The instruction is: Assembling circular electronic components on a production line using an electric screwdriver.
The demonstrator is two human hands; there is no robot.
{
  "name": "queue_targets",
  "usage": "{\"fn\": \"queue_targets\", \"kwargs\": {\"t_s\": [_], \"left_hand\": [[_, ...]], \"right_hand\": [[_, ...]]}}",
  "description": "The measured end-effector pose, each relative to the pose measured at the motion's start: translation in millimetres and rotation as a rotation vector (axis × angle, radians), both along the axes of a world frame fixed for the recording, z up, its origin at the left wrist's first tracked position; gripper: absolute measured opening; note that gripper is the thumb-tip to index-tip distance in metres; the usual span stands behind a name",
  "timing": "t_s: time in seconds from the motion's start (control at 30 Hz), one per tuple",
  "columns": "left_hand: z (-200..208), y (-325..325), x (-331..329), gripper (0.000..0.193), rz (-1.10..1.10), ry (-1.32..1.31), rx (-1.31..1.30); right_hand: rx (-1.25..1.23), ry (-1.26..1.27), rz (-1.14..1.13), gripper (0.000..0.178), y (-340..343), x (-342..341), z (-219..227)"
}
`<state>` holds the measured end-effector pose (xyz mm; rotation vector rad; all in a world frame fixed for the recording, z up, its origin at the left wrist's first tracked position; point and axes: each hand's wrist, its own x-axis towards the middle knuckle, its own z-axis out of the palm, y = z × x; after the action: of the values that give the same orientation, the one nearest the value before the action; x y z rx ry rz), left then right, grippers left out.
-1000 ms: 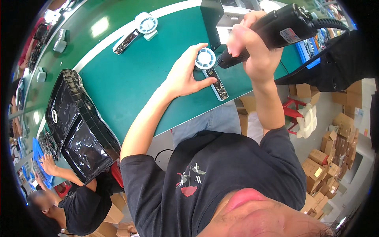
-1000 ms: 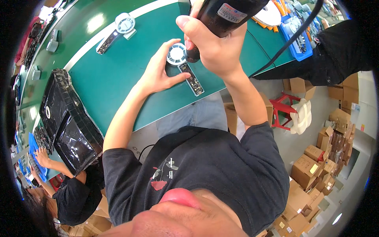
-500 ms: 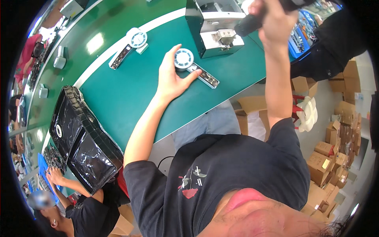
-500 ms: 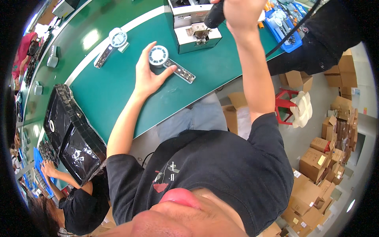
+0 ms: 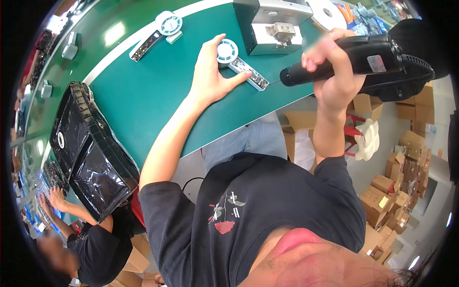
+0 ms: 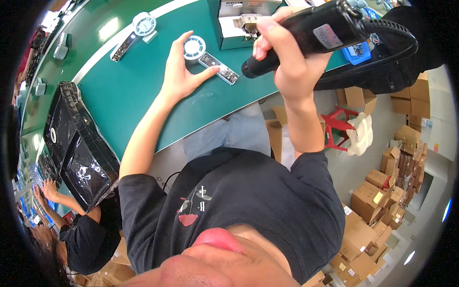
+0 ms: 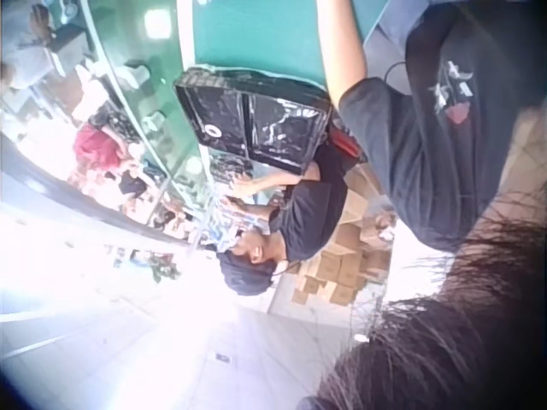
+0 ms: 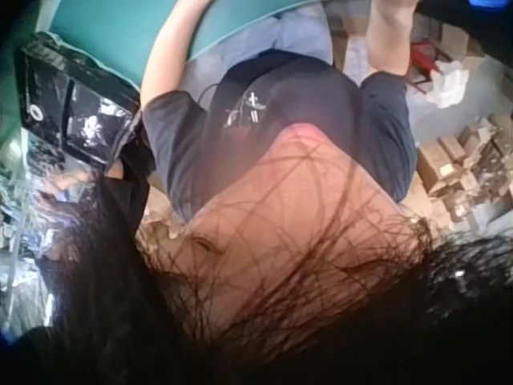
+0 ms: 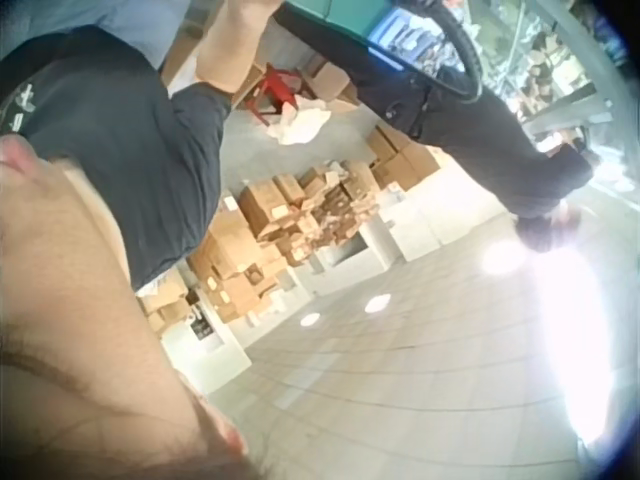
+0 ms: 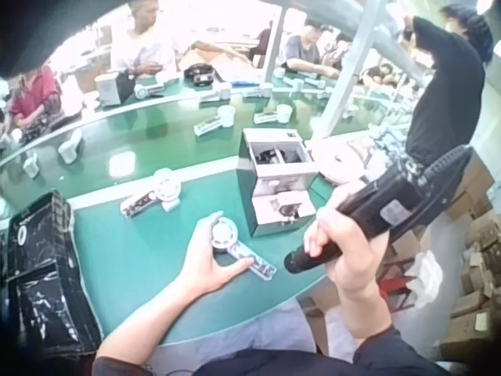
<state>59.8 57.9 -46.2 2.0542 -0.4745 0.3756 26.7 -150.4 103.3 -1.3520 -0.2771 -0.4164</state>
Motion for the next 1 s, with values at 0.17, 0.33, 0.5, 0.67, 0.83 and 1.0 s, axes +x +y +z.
{"fn": "queue_targets", "kwargs": {"t_s": [0.17,0.33,0.5,0.67,0.83,1.0], "left_hand": [[-1,0,1,0.101,-0.009,-0.002,0.001],[-2,-2,0,0.101,-0.017,0.012,-0.033],[-2,-1,0,0.101,-0.019,0.015,-0.034],[0,-2,0,0.101,-0.016,0.003,-0.017],[-2,-1,1,0.101,-0.02,0.009,-0.023],[-2,-1,0,0.101,-0.007,-0.008,-0.001]], "right_hand": [[-0.011,0.021,0.004,0.008,5,-5,-10],[-0.029,0.009,0.006,0.008,10,-5,-11],[-0.094,0.008,0.004,0.009,15,-10,-7],[-0.123,0.041,0.023,0.013,18,-10,-11],[-0.098,0.026,0.021,0.012,15,-11,-9],[-0.089,0.01,-0.001,0.014,16,-11,-5]]}}
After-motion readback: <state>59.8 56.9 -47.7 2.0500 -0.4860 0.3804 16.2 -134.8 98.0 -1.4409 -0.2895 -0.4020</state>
